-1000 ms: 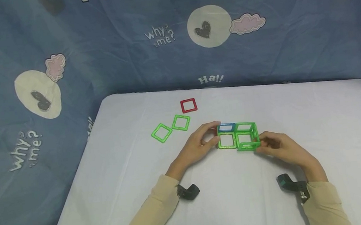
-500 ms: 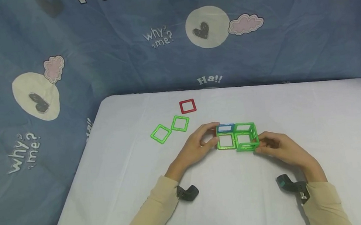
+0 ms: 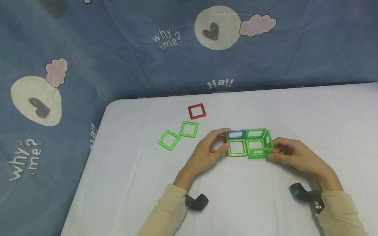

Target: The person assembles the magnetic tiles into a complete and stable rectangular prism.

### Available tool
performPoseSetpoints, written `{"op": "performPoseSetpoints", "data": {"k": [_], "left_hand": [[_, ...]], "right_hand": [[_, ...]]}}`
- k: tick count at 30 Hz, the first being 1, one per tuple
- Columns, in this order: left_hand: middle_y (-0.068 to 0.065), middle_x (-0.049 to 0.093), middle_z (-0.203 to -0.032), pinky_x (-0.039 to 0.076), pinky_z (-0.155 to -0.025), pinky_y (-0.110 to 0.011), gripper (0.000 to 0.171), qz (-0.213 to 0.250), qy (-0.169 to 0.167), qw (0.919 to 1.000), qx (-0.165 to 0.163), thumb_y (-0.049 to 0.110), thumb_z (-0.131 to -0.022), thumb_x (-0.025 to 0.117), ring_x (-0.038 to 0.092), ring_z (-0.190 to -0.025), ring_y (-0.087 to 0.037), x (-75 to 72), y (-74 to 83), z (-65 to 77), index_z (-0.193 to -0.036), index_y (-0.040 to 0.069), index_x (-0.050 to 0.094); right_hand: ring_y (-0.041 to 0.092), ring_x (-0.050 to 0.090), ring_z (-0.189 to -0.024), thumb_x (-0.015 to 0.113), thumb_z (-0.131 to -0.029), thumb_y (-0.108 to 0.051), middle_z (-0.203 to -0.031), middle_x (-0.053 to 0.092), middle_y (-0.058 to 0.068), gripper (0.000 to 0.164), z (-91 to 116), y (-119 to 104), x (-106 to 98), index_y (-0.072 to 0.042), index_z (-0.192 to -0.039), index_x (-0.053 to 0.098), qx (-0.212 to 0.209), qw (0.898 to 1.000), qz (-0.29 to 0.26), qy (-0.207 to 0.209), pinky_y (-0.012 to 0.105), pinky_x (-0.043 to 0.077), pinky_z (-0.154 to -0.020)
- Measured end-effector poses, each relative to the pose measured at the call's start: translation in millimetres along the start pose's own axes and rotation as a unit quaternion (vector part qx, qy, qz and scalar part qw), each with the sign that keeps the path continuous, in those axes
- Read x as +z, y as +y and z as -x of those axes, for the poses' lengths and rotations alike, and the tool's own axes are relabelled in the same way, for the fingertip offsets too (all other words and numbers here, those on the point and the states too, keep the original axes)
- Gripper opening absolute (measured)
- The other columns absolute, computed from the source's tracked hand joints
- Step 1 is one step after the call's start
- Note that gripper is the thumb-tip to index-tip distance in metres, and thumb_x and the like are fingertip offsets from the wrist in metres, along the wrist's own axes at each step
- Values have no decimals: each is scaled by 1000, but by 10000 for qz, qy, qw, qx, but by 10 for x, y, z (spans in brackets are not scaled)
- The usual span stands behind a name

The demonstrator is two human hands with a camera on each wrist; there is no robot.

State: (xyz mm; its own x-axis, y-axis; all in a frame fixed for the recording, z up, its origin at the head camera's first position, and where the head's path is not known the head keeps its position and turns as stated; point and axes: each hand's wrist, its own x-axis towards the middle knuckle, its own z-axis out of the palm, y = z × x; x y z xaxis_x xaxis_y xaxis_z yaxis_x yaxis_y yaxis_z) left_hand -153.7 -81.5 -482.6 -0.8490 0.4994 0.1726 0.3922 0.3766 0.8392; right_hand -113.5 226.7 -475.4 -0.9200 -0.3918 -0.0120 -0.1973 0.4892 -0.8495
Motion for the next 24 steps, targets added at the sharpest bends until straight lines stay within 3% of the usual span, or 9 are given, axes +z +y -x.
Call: {"op": "performPoseSetpoints", "data": {"k": [10,24], "left_hand": [[14,53,-124,52,-71,-21,47,-18,-36,9999,-118,47,-92,54,50,-110,-1,1,-20,-8,-136,45,38],[10,53,-127,53,-74,-23,47,2,-8,10000,83,39,-94,54,52,-115,-5,-4,-30,-1,-139,38,39]], "right_hand": [[9,60,-75,68,-87,-22,-87,66,2,22,-2,-14,-5,-13,-107,64,145,9998,-72,-69,20,49,-67],[10,62,-79,68,-87,-23,-90,66,4,25,-1,-40,-7,-13,-109,63,205,9992,-286,-186,19,49,-71]]}}
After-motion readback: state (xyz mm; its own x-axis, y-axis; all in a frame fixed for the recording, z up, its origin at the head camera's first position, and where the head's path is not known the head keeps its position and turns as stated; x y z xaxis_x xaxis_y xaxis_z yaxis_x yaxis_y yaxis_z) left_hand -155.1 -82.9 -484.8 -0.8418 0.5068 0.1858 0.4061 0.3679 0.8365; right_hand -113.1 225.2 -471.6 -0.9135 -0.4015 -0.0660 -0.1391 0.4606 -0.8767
